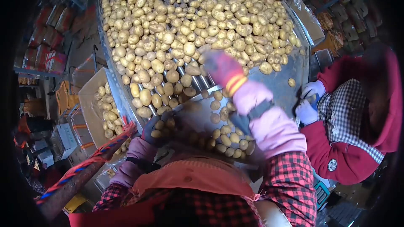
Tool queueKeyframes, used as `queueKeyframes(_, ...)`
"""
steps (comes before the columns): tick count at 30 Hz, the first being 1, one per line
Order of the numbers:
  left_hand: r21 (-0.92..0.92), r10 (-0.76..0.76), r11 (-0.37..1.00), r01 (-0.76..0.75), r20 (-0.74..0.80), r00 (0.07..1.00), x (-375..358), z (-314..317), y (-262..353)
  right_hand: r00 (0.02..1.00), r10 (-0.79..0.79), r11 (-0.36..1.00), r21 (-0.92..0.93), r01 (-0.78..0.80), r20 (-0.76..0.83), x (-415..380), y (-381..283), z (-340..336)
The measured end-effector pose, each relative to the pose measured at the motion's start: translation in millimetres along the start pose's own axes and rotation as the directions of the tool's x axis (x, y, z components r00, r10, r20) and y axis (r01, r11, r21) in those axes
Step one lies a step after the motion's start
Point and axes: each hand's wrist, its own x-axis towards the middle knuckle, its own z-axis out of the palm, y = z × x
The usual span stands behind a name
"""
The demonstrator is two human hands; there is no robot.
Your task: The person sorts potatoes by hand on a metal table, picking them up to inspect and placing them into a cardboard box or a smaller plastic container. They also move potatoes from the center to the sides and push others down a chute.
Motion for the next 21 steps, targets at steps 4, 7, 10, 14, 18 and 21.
queueKeyframes(4, 0.822, 0.301, 0.545, -0.167, -0.006, 0.954, -3.5, 16.2, 21.0, 0.975, -0.139, 0.940, -0.332, 0.075, -0.175, 106.9, 50.8, -39.5)
queueKeyframes(7, 0.707, 0.402, 0.638, -0.305, 0.032, 0.915, 1.8, 11.8, 23.3, 0.920, 0.215, 0.796, -0.605, 0.030, 0.328, 158.1, 58.3, -32.8)
queueKeyframes(10, 0.620, 0.295, 0.755, -0.213, -0.030, 0.955, -0.9, 9.7, 26.3, 0.886, 0.275, 0.786, -0.617, 0.017, 0.375, 179.5, 70.9, -15.4)
queueKeyframes(14, 0.643, 0.283, 0.732, -0.224, 0.012, 0.959, 4.7, 8.9, 26.6, 0.828, 0.345, 0.711, -0.699, 0.077, 0.442, 179.7, 72.6, -21.5)
queueKeyframes(18, 0.799, 0.295, 0.557, -0.224, 0.062, 0.954, 1.7, 13.8, 27.6, 0.837, 0.259, 0.819, -0.569, 0.075, 0.482, 142.2, 109.7, -21.4)
queueKeyframes(21, 0.785, 0.078, 0.618, -0.034, -0.018, 0.997, -7.5, 23.3, 41.1, 0.942, 0.136, 0.952, -0.304, -0.038, 0.307, 61.1, 123.9, -20.8)
